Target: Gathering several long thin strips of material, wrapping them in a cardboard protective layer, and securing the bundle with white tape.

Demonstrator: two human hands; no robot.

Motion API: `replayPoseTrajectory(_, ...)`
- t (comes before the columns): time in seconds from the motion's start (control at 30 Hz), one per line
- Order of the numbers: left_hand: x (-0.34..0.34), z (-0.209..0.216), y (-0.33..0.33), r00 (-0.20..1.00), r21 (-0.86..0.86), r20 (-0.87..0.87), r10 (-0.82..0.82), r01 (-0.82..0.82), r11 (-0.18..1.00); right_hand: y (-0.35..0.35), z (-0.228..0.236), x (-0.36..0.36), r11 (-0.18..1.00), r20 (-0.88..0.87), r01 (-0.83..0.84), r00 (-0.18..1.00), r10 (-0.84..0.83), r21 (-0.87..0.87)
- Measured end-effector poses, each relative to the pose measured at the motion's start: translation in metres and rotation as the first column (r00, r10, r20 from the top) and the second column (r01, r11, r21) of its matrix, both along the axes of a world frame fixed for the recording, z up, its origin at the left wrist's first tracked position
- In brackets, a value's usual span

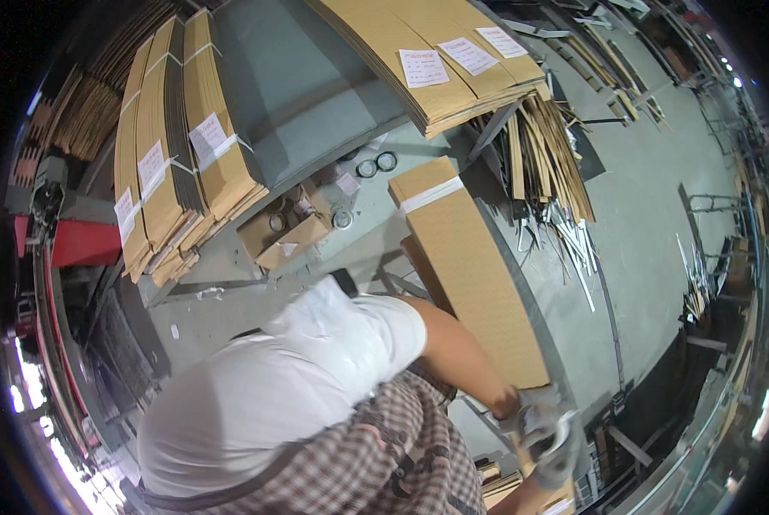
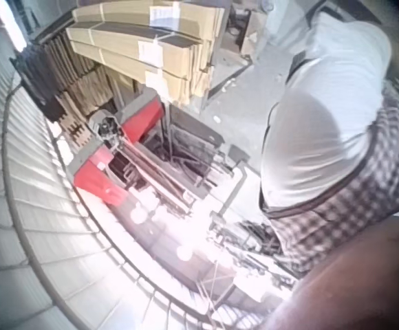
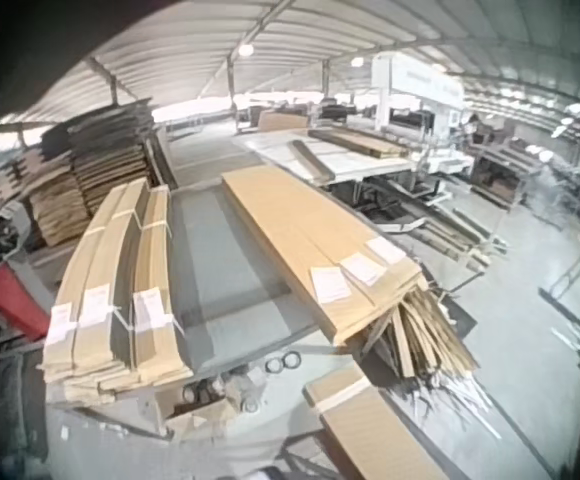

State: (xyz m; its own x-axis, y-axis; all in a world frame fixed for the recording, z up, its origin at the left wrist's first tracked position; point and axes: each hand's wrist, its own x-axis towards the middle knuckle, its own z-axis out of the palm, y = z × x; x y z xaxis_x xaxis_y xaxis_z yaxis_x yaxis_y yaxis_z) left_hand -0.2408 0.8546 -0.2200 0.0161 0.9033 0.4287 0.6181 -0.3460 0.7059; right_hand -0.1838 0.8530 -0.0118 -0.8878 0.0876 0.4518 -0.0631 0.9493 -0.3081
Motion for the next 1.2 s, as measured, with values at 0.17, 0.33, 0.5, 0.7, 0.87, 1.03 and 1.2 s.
replayPoseTrajectory(0.17, -0.067, 0.177, -0.102, 0.876, -0.544, -0.347, -0.335, 0.103, 0.833, -0.124, -0.052, 0.178, 0.37, 0.297, 0.655, 0.679, -0.671, -0.66)
replayPoseTrajectory(0.33, -0.106, 0.204, -0.218, 0.98, -0.348, -0.115, -0.162, 0.113, 0.931, -0.108, 0.006, 0.211, 0.404, -0.181, 0.247, 0.612, -0.77, -0.881)
replayPoseTrajectory(0.5, -0.156, 0.209, -0.353, 0.998, -0.042, 0.061, -0.029, 0.032, 0.999, -0.039, 0.093, 0.176, 0.424, -0.501, -0.307, 0.711, -0.493, -0.852)
replayPoseTrajectory(0.7, -0.124, 0.203, -0.444, 0.891, 0.012, 0.086, 0.446, -0.449, 0.894, -0.054, 0.002, 0.07, 0.744, 0.326, 0.36, 0.924, -0.201, -0.563)
replayPoseTrajectory(0.87, -0.106, 0.138, -0.471, 0.749, -0.057, 0.246, 0.616, -0.623, 0.78, -0.233, -0.037, -0.064, 0.467, 0.531, 0.289, 0.643, 0.553, -0.836)
replayPoseTrajectory(1.03, -0.09, 0.173, -0.493, 0.603, -0.28, 0.211, 0.77, -0.717, 0.638, -0.215, -0.024, -0.086, 0.719, 0.552, -0.152, 0.54, 0.635, -0.678)
replayPoseTrajectory(1.2, -0.079, 0.099, -0.491, 0.567, -0.179, 0.108, 0.816, -0.797, 0.577, -0.166, -0.162, -0.095, 0.652, 0.438, -0.61, 0.486, 0.756, -0.449)
